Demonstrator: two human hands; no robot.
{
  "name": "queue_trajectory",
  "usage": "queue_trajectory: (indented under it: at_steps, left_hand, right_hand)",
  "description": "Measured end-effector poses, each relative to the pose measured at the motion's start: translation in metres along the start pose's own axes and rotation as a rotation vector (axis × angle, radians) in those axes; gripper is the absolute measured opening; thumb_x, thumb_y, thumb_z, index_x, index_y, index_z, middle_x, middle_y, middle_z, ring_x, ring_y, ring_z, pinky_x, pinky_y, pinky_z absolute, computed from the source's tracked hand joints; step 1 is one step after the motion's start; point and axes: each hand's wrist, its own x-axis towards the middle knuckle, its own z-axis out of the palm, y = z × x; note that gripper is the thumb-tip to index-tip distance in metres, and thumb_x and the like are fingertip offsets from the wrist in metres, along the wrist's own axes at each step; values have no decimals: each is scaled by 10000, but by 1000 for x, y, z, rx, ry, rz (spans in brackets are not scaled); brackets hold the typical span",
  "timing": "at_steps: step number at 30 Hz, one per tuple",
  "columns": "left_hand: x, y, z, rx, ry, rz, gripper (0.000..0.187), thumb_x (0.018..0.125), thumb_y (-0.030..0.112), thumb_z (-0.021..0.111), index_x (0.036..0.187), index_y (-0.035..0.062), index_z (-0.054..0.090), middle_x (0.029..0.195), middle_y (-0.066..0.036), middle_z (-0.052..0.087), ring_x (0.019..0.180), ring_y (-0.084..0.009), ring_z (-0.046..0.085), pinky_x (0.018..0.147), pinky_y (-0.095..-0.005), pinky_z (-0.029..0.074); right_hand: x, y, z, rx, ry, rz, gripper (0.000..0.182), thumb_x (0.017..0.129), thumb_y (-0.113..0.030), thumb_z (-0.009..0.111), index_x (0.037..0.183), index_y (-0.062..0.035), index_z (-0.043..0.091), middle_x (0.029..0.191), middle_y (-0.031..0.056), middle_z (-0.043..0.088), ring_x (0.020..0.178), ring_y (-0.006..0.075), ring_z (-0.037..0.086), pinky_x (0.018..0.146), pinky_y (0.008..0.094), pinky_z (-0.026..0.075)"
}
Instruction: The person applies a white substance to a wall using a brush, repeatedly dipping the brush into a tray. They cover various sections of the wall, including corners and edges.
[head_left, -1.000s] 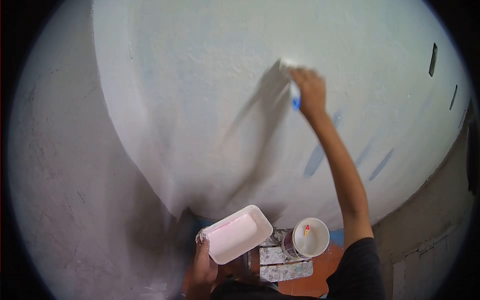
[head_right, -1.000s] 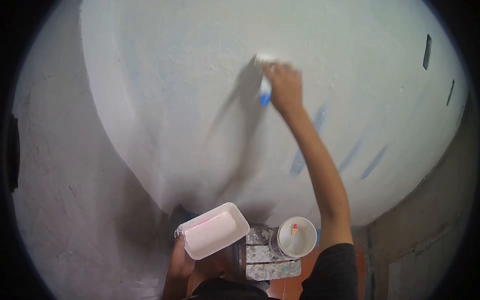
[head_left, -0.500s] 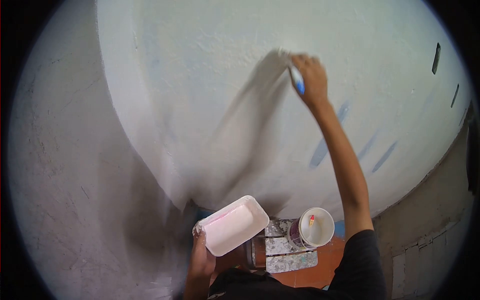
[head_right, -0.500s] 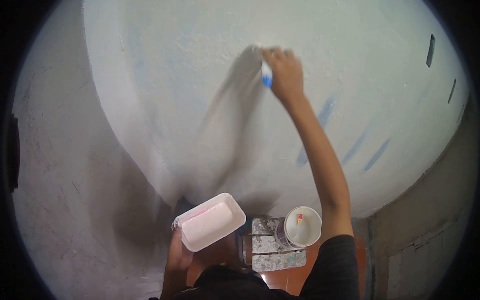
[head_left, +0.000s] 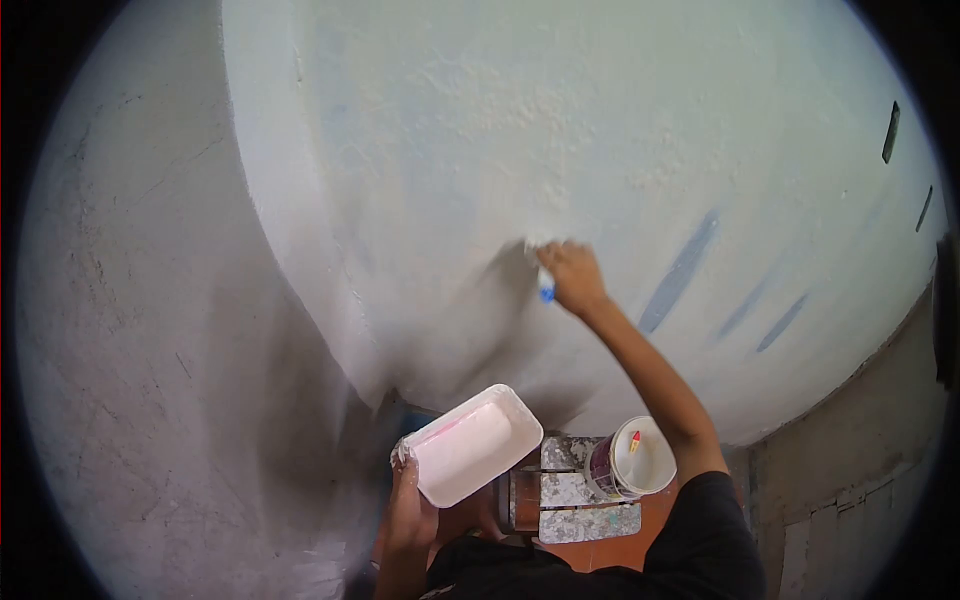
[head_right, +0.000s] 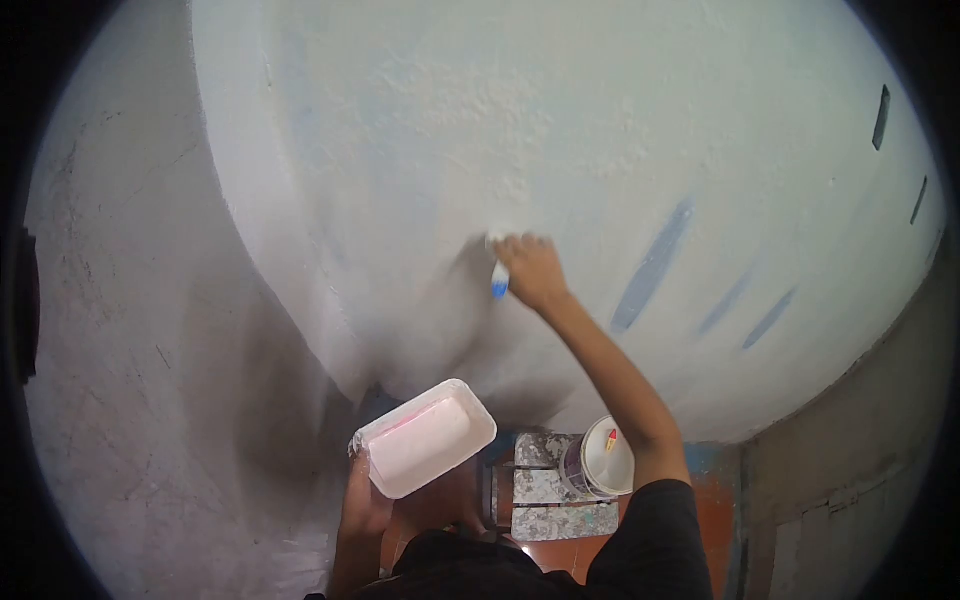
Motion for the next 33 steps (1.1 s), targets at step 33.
queue_trajectory:
  at_steps: [33]
  left_hand:
    - [53, 57, -42, -12, -38, -11, 424, 1054, 288, 314, 1379, 40, 423, 1361, -127, 520, 1253, -256, 509, 1063, -401, 405]
  right_hand:
    - [100, -24, -11, -324, 502, 46, 434, 786, -78, 584, 1215, -136, 609, 1125, 48, 616, 921, 245, 569, 723, 414, 448]
